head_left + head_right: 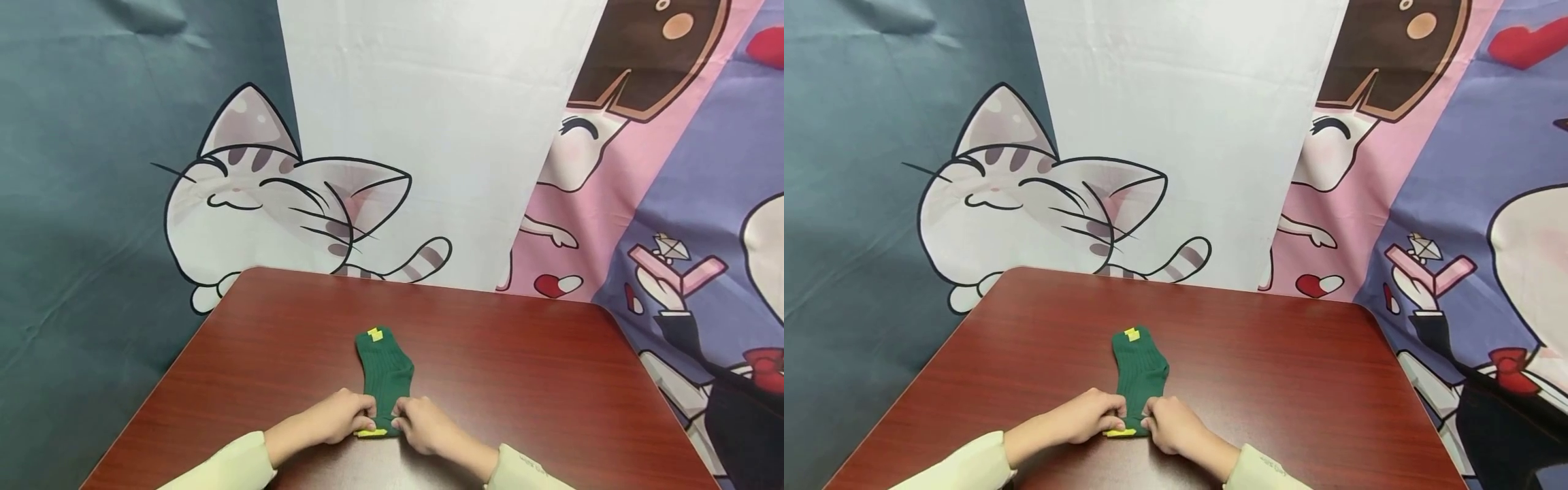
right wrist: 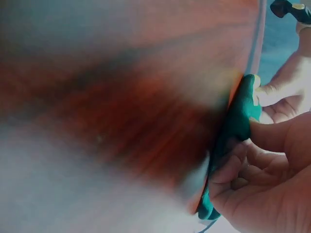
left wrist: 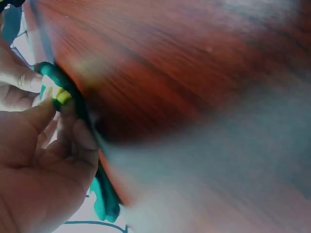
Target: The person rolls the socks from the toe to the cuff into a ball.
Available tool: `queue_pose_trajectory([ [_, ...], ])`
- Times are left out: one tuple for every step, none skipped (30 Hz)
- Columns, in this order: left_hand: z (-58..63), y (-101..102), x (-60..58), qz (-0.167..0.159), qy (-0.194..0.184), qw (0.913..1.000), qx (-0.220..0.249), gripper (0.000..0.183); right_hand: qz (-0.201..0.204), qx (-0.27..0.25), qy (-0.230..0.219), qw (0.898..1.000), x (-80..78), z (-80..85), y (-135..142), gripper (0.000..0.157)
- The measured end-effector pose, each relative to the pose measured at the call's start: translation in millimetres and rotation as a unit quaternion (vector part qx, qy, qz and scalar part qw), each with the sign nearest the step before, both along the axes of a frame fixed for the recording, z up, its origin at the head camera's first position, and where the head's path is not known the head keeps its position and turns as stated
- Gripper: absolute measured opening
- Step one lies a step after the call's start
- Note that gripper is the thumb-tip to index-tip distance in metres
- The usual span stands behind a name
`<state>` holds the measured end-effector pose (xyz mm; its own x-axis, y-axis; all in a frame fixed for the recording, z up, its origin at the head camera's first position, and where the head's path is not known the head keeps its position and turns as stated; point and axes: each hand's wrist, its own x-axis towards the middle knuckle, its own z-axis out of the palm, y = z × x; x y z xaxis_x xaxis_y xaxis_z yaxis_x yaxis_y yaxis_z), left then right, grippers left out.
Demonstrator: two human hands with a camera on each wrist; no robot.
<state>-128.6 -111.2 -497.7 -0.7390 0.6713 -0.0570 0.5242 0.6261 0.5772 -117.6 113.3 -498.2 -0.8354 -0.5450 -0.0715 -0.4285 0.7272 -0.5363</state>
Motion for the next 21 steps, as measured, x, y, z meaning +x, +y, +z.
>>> queue_pose_trajectory([
  [-0.3, -0.2, -0.6, 0.003, 0.002, 1.0, 0.002, 0.011, -0.002, 0.004, -0.003, 1.0, -0.9, 0.9, -0.8, 0.007],
  [-0.9, -0.1, -1.1, 0.006, 0.007, 1.0, -0.001, 0.011, -0.003, 0.01, -0.005, 1.0, -2.0, 1.6, -1.7, 0.009],
  [-0.8, 0.2, -0.9, 0.011, 0.01, 0.9999, -0.008, 0.012, -0.003, 0.016, -0.005, 1.0, -2.8, 2.3, -2.3, 0.011],
  [-0.9, 0.6, -0.4, 0.017, 0.01, 0.9997, -0.017, 0.012, 0.0, 0.022, 0.0, 1.0, -3.3, 2.9, -2.8, 0.014],
  [-0.9, 1.4, 0.5, 0.022, 0.013, 0.9993, -0.026, 0.014, 0.002, 0.028, -0.001, 1.0, -4.0, 3.6, -3.2, 0.016],
  [-1.2, 2.3, 1.7, 0.025, 0.019, 0.9988, -0.038, 0.015, 0.005, 0.035, 0.0, 0.999, -4.7, 4.4, -3.4, 0.018],
  [-1.6, 2.9, 3.0, 0.024, 0.031, 0.998, -0.05, 0.016, 0.007, 0.04, 0.0, 0.999, -5.4, 4.5, -4.0, 0.019],
  [-2.1, 3.4, 4.5, 0.02, 0.049, 0.9968, -0.06, 0.017, 0.008, 0.043, -0.001, 0.999, -6.0, 4.7, -4.7, 0.021],
  [-2.5, 3.8, 5.9, 0.018, 0.065, 0.9954, -0.067, 0.017, 0.01, 0.045, -0.001, 0.999, -6.6, 4.7, -5.2, 0.023],
  [-3.1, 4.2, 7.5, 0.013, 0.087, 0.9936, -0.071, 0.017, 0.012, 0.047, -0.002, 0.999, -7.1, 4.7, -5.7, 0.024],
  [-4.0, 4.6, 8.8, 0.007, 0.115, 0.9907, -0.073, 0.016, 0.013, 0.046, 0.001, 0.999, -7.3, 4.6, -6.1, 0.025],
  [-4.7, 5.0, 10.1, 0.0, 0.143, 0.987, -0.074, 0.014, 0.016, 0.044, 0.012, 0.999, -7.3, 3.8, -6.3, 0.026],
  [-5.3, 5.3, 11.4, -0.006, 0.17, 0.9827, -0.074, 0.013, 0.019, 0.038, 0.022, 0.999, -6.9, 3.3, -6.4, 0.026],
  [-6.2, 5.4, 12.5, -0.01, 0.196, 0.9776, -0.076, 0.013, 0.022, 0.031, 0.039, 0.999, -6.3, 2.7, -6.3, 0.026],
  [-6.8, 5.6, 13.7, -0.013, 0.221, 0.9718, -0.08, 0.013, 0.026, 0.024, 0.059, 0.998, -5.6, 1.7, -6.0, 0.026],
  [-7.5, 5.8, 15.1, -0.019, 0.251, 0.9641, -0.085, 0.014, 0.031, 0.02, 0.083, 0.996, -4.6, 0.8, -5.3, 0.025],
  [-8.1, 6.1, 16.4, -0.025, 0.278, 0.956, -0.089, 0.015, 0.036, 0.017, 0.112, 0.993, -3.5, -0.1, -4.5, 0.024],
  [-8.5, 6.1, 17.9, -0.031, 0.307, 0.9465, -0.094, 0.015, 0.043, 0.015, 0.137, 0.99, -2.2, -0.9, -3.6, 0.022],
  [-9.0, 6.0, 19.4, -0.038, 0.335, 0.9361, -0.1, 0.015, 0.049, 0.015, 0.158, 0.986, -0.8, -1.5, -2.5, 0.02],
  [-9.4, 5.5, 20.9, -0.044, 0.364, 0.9243, -0.105, 0.016, 0.057, 0.021, 0.178, 0.982, 0.7, -2.0, -1.5, 0.017],
  [-9.5, 4.8, 22.5, -0.051, 0.387, 0.9145, -0.108, 0.015, 0.065, 0.027, 0.195, 0.978, 2.3, -2.3, -0.5, 0.014],
])
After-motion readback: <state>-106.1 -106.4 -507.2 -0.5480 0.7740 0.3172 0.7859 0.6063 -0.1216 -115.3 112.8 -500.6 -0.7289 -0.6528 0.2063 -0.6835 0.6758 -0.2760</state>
